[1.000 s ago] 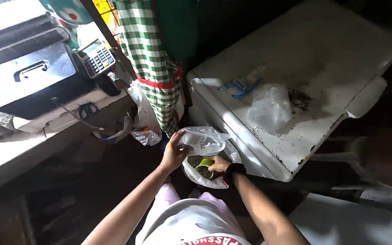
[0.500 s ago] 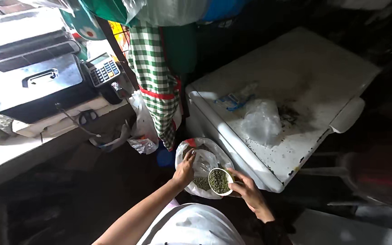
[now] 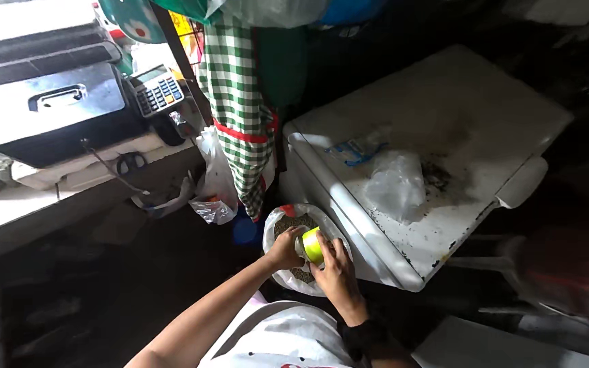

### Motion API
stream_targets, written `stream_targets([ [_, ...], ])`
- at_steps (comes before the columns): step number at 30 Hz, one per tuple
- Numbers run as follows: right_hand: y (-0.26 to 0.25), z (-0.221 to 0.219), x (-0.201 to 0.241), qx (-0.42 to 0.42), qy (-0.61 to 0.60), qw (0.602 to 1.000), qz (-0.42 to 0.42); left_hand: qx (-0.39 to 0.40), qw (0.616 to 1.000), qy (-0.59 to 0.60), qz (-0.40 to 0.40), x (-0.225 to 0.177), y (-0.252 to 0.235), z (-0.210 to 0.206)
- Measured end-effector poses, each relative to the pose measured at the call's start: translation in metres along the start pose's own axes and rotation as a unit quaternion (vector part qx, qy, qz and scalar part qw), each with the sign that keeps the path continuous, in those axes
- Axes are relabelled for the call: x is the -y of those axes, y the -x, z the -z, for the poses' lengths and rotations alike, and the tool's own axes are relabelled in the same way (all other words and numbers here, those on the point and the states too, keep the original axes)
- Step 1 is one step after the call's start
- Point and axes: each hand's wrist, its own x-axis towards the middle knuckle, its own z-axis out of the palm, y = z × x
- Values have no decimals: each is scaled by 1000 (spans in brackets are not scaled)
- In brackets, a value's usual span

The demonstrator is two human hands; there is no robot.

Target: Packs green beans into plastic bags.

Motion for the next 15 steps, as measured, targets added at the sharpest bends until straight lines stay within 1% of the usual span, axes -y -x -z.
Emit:
stream_targets([
  [3,-1,-4,-2,-23,9,999,43,-11,1000,17,-16,7,1,0],
  [5,-2,-6,-4,-38,5,998,56,-19,999,26,-20,10,3,1],
  [7,-5,-3,-6,-51,-16,997,52,-21,999,24,-11,12,3,3],
  [9,-9,4,-12,-51,-33,998,19,-18,1000,16,11,13,4,6],
  [11,-14,13,-23,-5,-48,997,-53,-24,999,20,37,14,5,11],
  [13,-21,14,-38,102,-27,984,-143,-35,997,41,58,14,9,19],
  [14,-24,8,-45,165,-11,970,-176,-43,995,57,68,13,12,22],
  [15,-25,-4,-52,219,6,957,-191,-54,993,74,73,12,15,24],
])
